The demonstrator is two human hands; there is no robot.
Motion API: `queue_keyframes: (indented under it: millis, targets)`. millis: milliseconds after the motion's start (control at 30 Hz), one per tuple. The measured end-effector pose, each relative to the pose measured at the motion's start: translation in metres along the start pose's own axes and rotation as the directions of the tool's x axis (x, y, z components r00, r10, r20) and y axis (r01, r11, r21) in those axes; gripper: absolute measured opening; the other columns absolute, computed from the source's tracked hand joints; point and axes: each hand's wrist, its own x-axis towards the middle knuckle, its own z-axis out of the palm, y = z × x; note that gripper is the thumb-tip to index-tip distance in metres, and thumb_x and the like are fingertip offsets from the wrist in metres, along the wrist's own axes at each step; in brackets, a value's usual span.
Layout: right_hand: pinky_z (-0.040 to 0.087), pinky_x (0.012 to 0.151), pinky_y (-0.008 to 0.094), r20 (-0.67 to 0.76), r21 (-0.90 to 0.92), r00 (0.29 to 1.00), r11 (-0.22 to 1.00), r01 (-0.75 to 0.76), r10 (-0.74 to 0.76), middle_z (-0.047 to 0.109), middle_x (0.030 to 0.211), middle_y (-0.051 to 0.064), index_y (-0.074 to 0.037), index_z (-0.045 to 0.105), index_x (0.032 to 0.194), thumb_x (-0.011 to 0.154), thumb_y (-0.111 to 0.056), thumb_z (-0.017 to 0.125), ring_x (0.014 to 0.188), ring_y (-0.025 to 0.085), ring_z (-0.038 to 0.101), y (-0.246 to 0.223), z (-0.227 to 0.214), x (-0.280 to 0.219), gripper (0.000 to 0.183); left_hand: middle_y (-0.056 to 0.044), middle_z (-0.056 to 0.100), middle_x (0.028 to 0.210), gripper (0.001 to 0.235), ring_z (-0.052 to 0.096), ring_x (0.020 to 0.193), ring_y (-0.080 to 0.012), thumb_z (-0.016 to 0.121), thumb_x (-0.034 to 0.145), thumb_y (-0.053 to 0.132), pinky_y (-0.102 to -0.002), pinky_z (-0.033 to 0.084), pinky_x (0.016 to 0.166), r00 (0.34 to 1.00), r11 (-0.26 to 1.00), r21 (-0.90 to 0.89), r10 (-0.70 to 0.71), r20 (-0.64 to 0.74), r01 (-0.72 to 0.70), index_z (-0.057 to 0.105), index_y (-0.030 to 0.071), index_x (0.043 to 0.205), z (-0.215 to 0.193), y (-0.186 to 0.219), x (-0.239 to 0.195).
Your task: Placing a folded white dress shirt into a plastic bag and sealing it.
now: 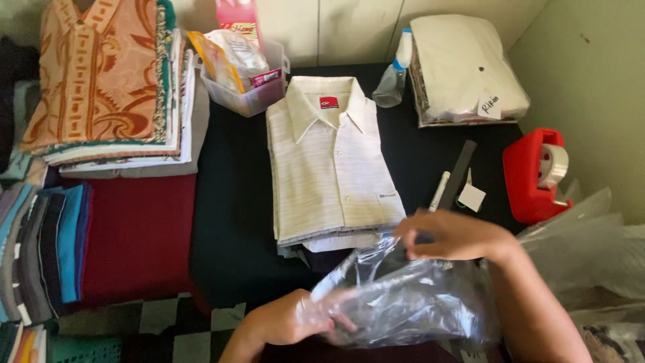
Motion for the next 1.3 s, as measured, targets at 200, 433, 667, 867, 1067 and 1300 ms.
queue_keyframes:
  millis: [200, 433, 667, 867, 1067, 1300]
  targets:
    - [0.055, 0.065, 0.030, 0.503, 0.312, 0.753, 0.723, -0.617, 0.425, 0.073, 0.080, 0.004, -0.006, 0.073, 0.103, 0.098, -0.024, 0.064, 0.071, 0.012, 0.066, 0.032, 0.080, -0.007, 0.020, 0.001, 0.044, 0.160, 0.116, 0.069, 0.112, -0.0275, 0.077, 0.081, 0.000, -0.046, 0.061, 0.095, 0.833, 0.946, -0.322, -0.201, -0.515, 0.029, -0.001, 0.027, 0.163, -0.010, 0.013, -0.030]
    - [0.050, 0.065, 0.026, 0.487, 0.387, 0.679, 0.561, -0.732, 0.549, 0.070, 0.078, 0.000, -0.009, 0.076, 0.097, 0.098, -0.026, 0.063, 0.070, 0.009, 0.061, 0.044, 0.126, -0.024, 0.022, -0.005, 0.075, 0.096, 0.009, 0.068, 0.110, -0.0237, 0.084, 0.088, 0.016, -0.044, 0.051, 0.108, 0.781, 0.899, 0.435, 0.309, -0.542, -0.054, 0.078, 0.010, 0.090, -0.021, 0.001, -0.034]
    - [0.049, 0.065, 0.025, 0.528, 0.466, 0.620, 0.412, -0.783, 0.581, 0.071, 0.078, -0.001, -0.005, 0.077, 0.096, 0.097, -0.031, 0.067, 0.069, 0.009, 0.060, 0.082, 0.181, -0.061, 0.028, -0.008, 0.073, 0.098, 0.012, 0.068, 0.109, -0.0285, 0.058, 0.089, 0.010, -0.049, 0.038, 0.121, 0.814, 0.876, -0.186, 0.310, -0.491, -0.446, 0.057, 0.008, 0.077, -0.001, -0.030, -0.027]
    - [0.044, 0.062, 0.029, 0.360, 0.458, 0.598, 0.423, -0.782, 0.716, 0.064, 0.070, 0.003, -0.003, 0.079, 0.091, 0.094, -0.032, 0.071, 0.066, 0.012, 0.053, 0.083, 0.172, -0.054, 0.030, -0.004, 0.065, 0.077, 0.024, 0.055, 0.071, -0.0189, 0.062, 0.089, 0.013, -0.037, 0.045, 0.070, 0.706, 0.936, 0.121, 0.330, -0.626, -0.330, 0.047, 0.012, 0.071, -0.009, -0.052, -0.040]
    - [0.055, 0.068, 0.028, 0.183, 0.500, 0.591, 0.443, -0.744, 0.786, 0.073, 0.080, 0.002, -0.006, 0.074, 0.093, 0.090, -0.020, 0.068, 0.074, 0.011, 0.066, 0.096, 0.188, -0.066, 0.015, -0.008, 0.062, 0.071, 0.023, 0.057, 0.074, -0.0255, 0.060, 0.098, 0.020, -0.043, 0.041, 0.076, 0.735, 0.733, 0.662, 0.360, -0.574, 0.158, 0.067, 0.009, 0.079, -0.031, -0.098, -0.049]
    - [0.049, 0.065, 0.032, 0.173, 0.594, 0.700, 0.494, -0.635, 0.692, 0.056, 0.086, 0.004, -0.007, 0.061, 0.097, 0.095, -0.008, 0.064, 0.075, 0.015, 0.055, 0.102, 0.191, -0.079, 0.003, -0.007, 0.066, 0.062, 0.034, 0.059, 0.069, -0.0250, 0.068, 0.093, 0.029, -0.045, 0.040, 0.079, 0.634, 0.501, 0.693, 0.319, -0.704, 0.518, 0.070, 0.010, 0.065, -0.033, -0.085, -0.049]
